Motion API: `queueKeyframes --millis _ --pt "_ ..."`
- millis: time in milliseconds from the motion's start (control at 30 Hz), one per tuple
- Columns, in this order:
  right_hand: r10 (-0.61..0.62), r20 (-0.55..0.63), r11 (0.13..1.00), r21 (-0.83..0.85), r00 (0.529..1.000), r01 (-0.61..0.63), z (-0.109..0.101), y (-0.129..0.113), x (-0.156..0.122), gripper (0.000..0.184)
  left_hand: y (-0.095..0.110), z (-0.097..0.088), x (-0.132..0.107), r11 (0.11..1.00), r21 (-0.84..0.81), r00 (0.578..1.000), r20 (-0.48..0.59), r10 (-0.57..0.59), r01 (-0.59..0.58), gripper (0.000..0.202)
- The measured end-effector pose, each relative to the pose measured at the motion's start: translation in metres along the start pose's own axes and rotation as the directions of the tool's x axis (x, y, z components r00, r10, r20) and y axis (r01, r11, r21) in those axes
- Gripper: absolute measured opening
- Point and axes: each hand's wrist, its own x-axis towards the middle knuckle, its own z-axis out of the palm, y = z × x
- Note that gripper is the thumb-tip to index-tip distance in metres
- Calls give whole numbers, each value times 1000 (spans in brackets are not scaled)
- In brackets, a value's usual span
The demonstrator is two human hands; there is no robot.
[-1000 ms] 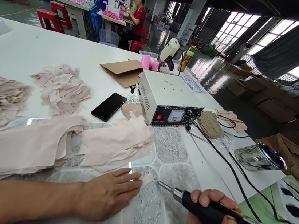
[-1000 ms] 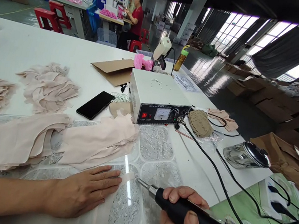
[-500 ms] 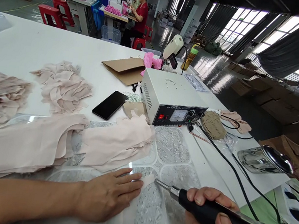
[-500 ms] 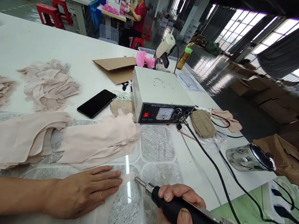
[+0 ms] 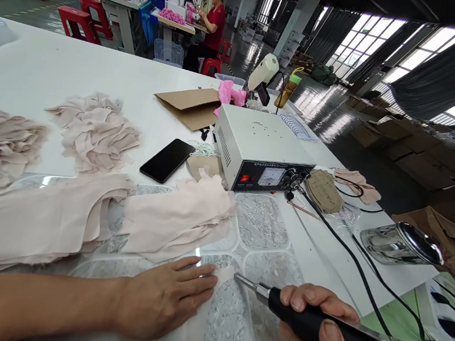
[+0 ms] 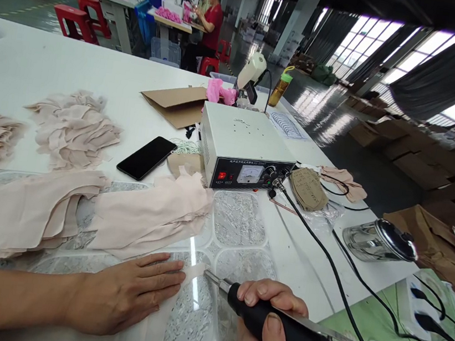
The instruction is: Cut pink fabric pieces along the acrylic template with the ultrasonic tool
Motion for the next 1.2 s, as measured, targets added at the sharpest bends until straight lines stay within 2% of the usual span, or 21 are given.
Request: queueKeyframes --millis 533,700,1000,1200 --pt "-18 36 999 28 999 17 3 10 6 4 1 2 -1 1000 -11 1000 -29 -6 6 34" --pt "-14 53 1000 15 998 13 5 8 8 5 2 6 -3 1000 -5 997 -73 -3 2 33" --pt "43 94 997 53 995 -48 15 4 -5 5 1 9 -2 1000 14 991 -130 7 -5 29" --pt "42 114 997 57 993 -49 19 7 -8 4 2 9 -2 1000 7 993 -122 5 -4 30"
